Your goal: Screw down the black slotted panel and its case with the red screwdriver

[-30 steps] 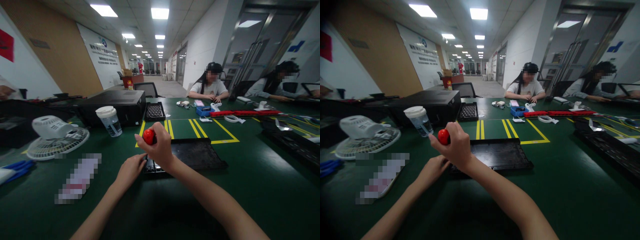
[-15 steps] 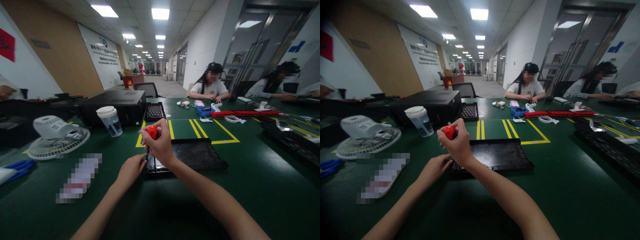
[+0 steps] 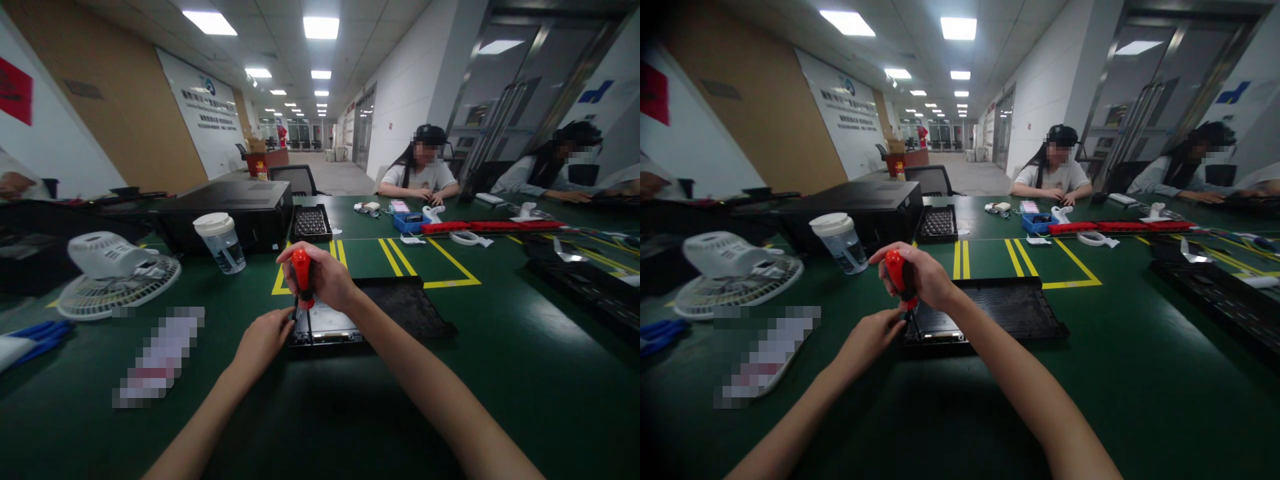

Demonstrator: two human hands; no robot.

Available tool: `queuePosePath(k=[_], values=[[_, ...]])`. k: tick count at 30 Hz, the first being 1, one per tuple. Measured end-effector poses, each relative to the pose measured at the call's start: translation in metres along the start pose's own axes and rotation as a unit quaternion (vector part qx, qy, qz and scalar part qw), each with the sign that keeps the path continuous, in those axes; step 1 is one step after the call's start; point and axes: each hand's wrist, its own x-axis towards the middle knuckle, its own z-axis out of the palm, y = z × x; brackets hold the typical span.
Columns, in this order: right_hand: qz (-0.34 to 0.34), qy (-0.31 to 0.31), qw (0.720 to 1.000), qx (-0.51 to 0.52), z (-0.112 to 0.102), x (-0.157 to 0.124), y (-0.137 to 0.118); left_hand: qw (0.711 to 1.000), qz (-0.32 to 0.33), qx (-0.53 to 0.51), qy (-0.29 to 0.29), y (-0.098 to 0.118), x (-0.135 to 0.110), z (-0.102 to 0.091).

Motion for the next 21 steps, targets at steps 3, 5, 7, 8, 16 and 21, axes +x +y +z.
queuePosePath(k=[3, 5, 7, 8, 16, 21], values=[[0.016, -0.02, 1.0, 0.001, -0.003, -0.001, -0.003, 1.0, -0.005, 0.006, -0.004, 0.0, 0.001, 0.0], [0.022, -0.031, 0.999, 0.004, -0.005, -0.001, -0.004, 1.0, -0.004, 0.006, -0.003, 0.0, 0.001, 0.0], [0.03, -0.037, 0.999, 0.005, -0.007, -0.002, -0.004, 1.0, 0.001, 0.004, 0.0, 0.0, 0.002, 0.0], [0.034, -0.037, 0.999, 0.004, -0.008, -0.002, -0.005, 1.0, 0.003, 0.003, 0.003, 0.0, 0.002, 0.0], [0.051, -0.041, 0.998, 0.013, -0.01, -0.004, -0.009, 1.0, -0.005, 0.007, -0.008, 0.003, 0.0, -0.002], [0.051, -0.044, 0.998, 0.009, -0.014, -0.004, -0.011, 1.0, 0.006, 0.004, 0.002, 0.001, 0.0, -0.001]])
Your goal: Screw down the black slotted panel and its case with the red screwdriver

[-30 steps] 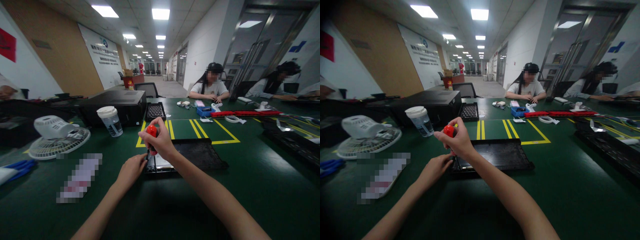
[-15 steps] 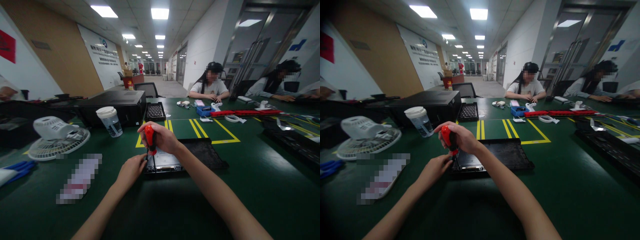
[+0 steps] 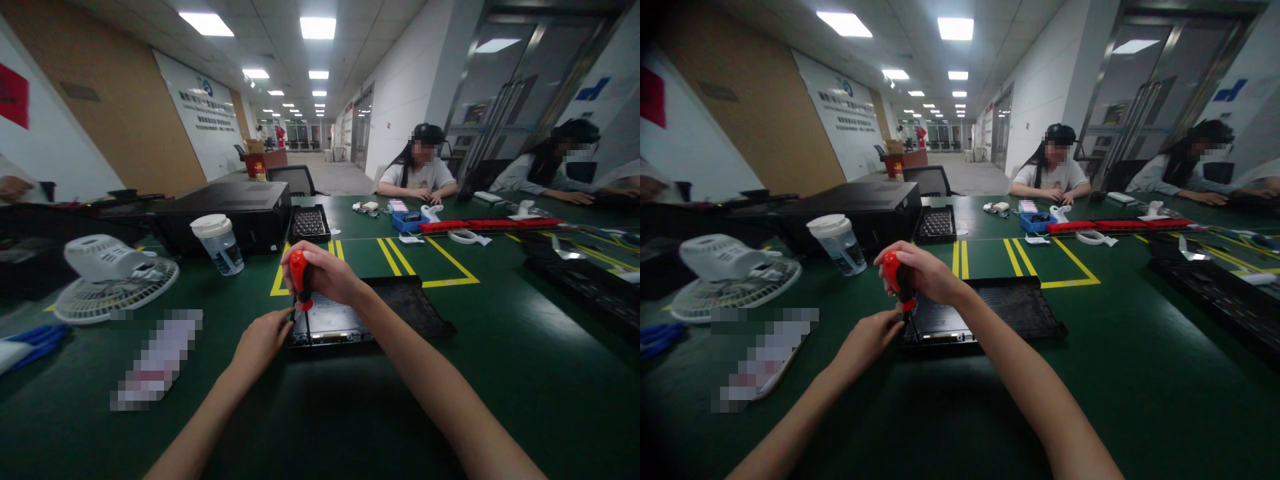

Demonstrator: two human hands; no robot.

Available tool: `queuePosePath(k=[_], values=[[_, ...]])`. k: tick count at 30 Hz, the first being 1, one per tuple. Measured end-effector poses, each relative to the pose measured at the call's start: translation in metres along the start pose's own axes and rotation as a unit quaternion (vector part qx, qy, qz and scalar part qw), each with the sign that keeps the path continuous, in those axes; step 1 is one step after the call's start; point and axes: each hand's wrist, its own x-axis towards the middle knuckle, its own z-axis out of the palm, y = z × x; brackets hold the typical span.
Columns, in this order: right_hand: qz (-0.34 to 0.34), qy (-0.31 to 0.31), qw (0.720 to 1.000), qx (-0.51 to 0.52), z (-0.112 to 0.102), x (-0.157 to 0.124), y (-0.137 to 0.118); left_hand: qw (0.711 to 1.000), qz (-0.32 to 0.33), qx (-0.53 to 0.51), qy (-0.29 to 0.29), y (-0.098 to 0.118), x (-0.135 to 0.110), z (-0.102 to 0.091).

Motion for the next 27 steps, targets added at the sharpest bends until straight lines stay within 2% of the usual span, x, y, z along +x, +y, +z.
queuePosePath(k=[27], values=[[-0.001, -0.013, 0.992, -0.123, 0.004, -0.006, -0.011, 1.0, 0.014, -0.014, 0.013, -0.002, 0.0, 0.002]])
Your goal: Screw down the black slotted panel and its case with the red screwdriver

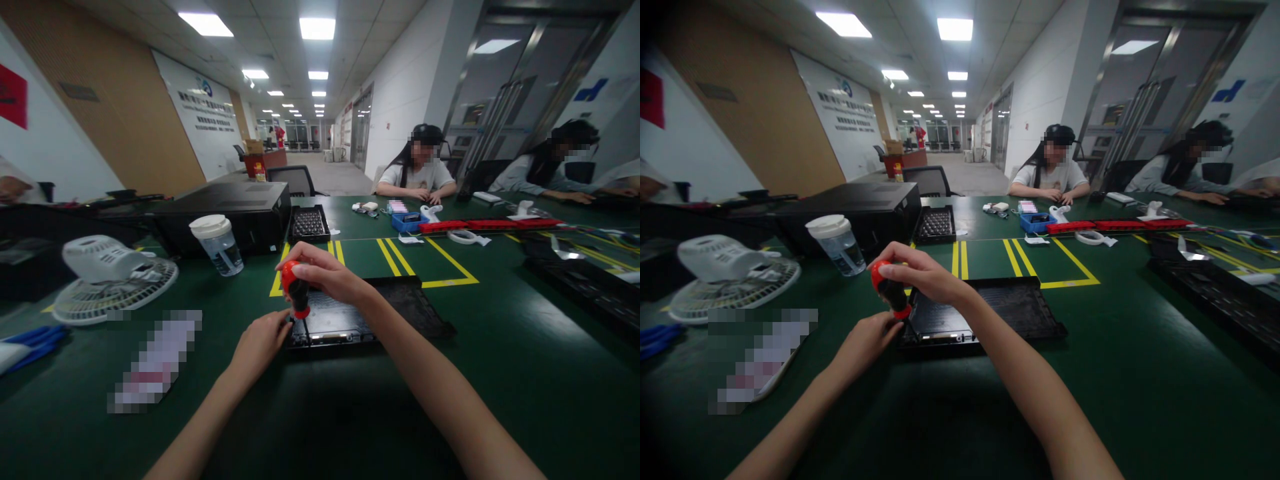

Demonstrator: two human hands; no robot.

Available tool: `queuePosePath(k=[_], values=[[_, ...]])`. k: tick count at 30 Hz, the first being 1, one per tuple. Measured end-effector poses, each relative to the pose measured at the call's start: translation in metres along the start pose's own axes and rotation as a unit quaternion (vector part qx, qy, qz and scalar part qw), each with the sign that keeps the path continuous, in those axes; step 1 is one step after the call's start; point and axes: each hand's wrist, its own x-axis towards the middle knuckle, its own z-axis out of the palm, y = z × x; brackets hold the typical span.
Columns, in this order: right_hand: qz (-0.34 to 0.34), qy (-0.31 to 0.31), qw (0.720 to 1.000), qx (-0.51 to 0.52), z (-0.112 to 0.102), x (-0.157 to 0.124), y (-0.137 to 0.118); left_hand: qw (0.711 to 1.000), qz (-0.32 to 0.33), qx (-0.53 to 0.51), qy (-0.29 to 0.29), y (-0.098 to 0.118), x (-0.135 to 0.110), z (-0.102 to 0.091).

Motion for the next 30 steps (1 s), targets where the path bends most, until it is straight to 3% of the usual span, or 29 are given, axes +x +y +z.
queuePosePath(k=[30], values=[[-0.023, 0.024, 0.998, -0.053, -0.012, -0.003, -0.008, 1.0, -0.015, 0.008, -0.01, 0.0, 0.001, -0.001]])
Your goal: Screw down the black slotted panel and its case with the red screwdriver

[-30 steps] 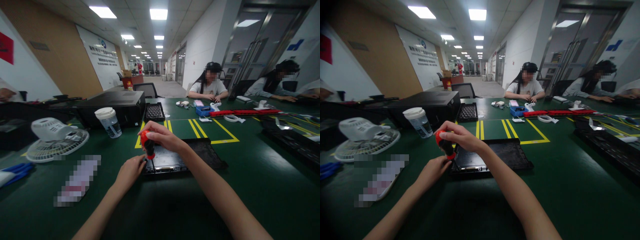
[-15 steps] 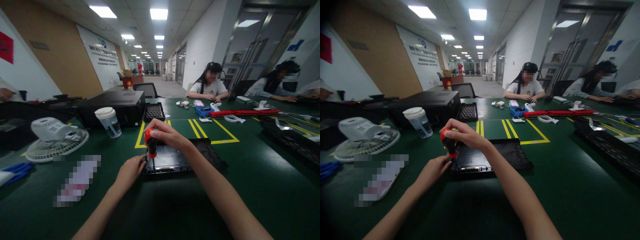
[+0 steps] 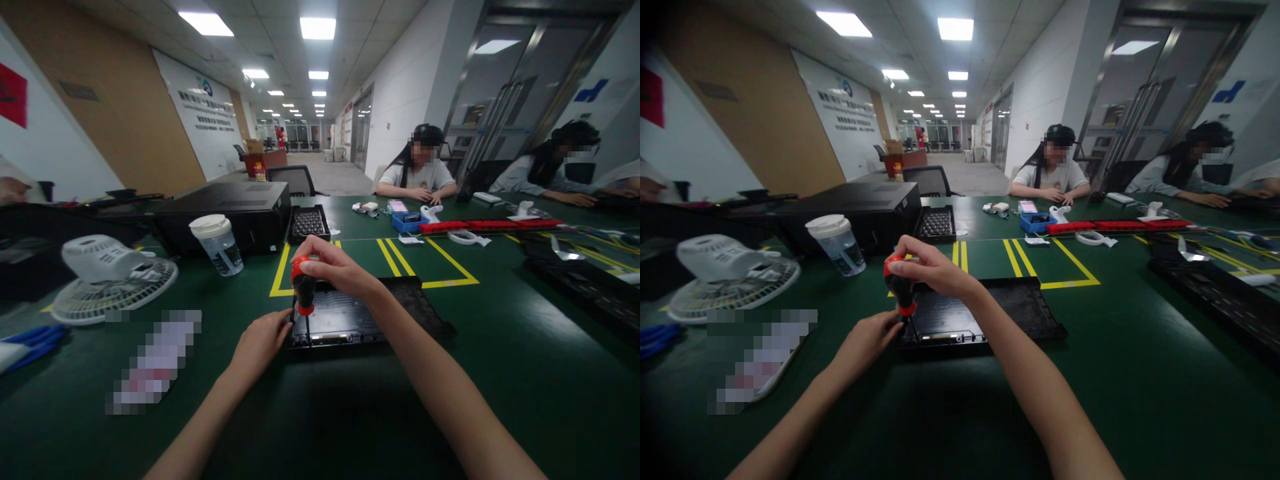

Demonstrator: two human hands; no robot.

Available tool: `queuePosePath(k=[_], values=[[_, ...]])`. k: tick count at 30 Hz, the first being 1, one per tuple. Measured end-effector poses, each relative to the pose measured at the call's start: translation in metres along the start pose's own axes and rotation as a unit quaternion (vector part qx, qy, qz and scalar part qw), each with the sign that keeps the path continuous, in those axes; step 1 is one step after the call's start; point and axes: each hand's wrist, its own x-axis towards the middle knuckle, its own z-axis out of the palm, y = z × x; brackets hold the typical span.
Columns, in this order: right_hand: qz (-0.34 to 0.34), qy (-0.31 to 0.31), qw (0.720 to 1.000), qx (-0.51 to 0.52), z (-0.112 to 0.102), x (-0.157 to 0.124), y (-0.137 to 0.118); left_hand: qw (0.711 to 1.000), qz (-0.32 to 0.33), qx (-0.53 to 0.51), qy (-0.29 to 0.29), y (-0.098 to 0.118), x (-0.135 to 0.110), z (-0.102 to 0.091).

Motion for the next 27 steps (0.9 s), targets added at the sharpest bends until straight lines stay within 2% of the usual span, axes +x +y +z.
queuePosePath(k=[17, 27], values=[[-0.007, 0.009, 0.998, -0.055, 0.006, 0.0, -0.005, 1.0, 0.011, -0.002, 0.008, -0.002, 0.0, 0.003], [-0.038, 0.062, 0.981, -0.179, 0.011, 0.0, -0.008, 1.0, 0.001, -0.007, 0.005, -0.001, -0.001, 0.003]])
